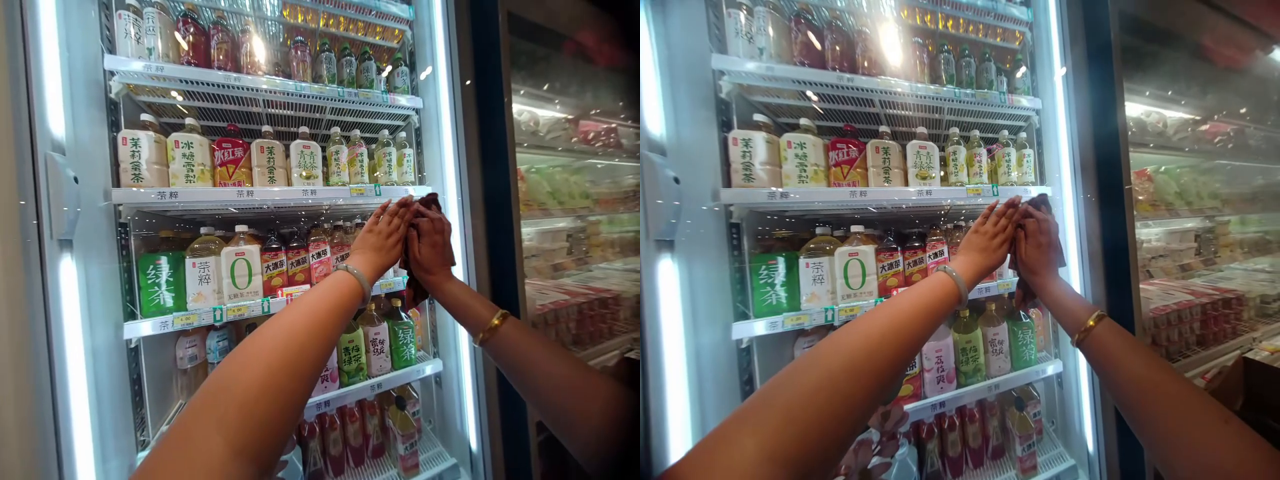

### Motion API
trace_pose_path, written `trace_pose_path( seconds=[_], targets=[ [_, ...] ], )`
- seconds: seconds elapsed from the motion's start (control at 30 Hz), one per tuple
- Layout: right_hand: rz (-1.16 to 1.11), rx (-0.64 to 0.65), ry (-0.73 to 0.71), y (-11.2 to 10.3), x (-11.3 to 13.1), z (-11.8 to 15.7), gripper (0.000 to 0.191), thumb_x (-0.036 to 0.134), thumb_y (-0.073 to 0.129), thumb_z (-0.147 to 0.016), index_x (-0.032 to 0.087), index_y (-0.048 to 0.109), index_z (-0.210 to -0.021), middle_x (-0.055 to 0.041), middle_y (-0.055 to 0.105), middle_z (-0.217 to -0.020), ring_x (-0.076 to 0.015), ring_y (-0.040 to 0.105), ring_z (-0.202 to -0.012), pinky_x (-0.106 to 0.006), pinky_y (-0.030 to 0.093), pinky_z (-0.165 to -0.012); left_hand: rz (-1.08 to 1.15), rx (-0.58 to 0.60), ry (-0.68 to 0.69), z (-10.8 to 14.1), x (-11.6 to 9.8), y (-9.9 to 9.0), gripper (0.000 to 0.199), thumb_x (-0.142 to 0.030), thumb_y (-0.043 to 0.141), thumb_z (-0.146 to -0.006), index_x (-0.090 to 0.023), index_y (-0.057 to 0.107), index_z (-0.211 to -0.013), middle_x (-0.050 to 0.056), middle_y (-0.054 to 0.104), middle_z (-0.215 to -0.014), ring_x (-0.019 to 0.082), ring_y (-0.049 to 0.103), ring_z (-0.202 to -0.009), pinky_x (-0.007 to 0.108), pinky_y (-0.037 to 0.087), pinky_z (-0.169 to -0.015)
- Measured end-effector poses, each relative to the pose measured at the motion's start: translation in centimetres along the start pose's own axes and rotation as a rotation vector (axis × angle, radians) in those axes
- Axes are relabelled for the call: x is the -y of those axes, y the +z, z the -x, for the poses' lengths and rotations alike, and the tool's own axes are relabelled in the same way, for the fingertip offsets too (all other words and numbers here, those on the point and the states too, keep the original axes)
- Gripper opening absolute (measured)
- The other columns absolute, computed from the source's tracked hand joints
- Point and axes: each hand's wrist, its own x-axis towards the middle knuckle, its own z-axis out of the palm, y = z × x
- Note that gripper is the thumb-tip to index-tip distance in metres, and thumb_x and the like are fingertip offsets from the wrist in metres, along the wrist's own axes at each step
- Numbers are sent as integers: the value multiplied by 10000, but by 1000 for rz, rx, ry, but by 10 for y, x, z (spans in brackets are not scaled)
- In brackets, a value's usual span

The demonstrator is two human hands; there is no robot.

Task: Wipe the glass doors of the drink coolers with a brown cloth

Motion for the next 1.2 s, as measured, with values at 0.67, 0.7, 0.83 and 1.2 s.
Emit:
trace_pose_path(
  seconds=[0.67,0.7,0.83,1.2],
  targets=[
    [11,-91,94,-10,-31,7,241,337,468,-1003,271,654,-1142,-136,674,-1387,-345,558,-1380,-676,378,-1183,-13,74,34,4,-4,-5,625,-311,279,-1086,-33,334,-1642,136,332,-1741,237,271,-1639,435,186,-1380],
    [21,-113,120,-10,-31,14,252,327,455,-1004,256,644,-1155,-151,660,-1401,-358,545,-1391,-707,359,-1178,-13,83,62,5,-5,-5,636,-356,284,-1091,-53,331,-1648,122,328,-1746,231,265,-1642,444,184,-1380],
    [6,-35,102,-8,-22,31,256,328,488,-999,241,634,-1190,-153,630,-1438,-338,487,-1461,-673,325,-1222,-27,104,143,6,-6,-7,708,-485,261,-1095,-58,303,-1658,108,332,-1748,213,263,-1642,422,183,-1377],
    [26,0,165,-29,-25,68,276,307,474,-1002,197,617,-1211,-209,592,-1455,-373,456,-1471,-684,307,-1203,-70,183,34,12,-20,-8,672,-380,279,-1097,-37,231,-1673,124,243,-1776,249,200,-1656,423,161,-1377]
  ],
)
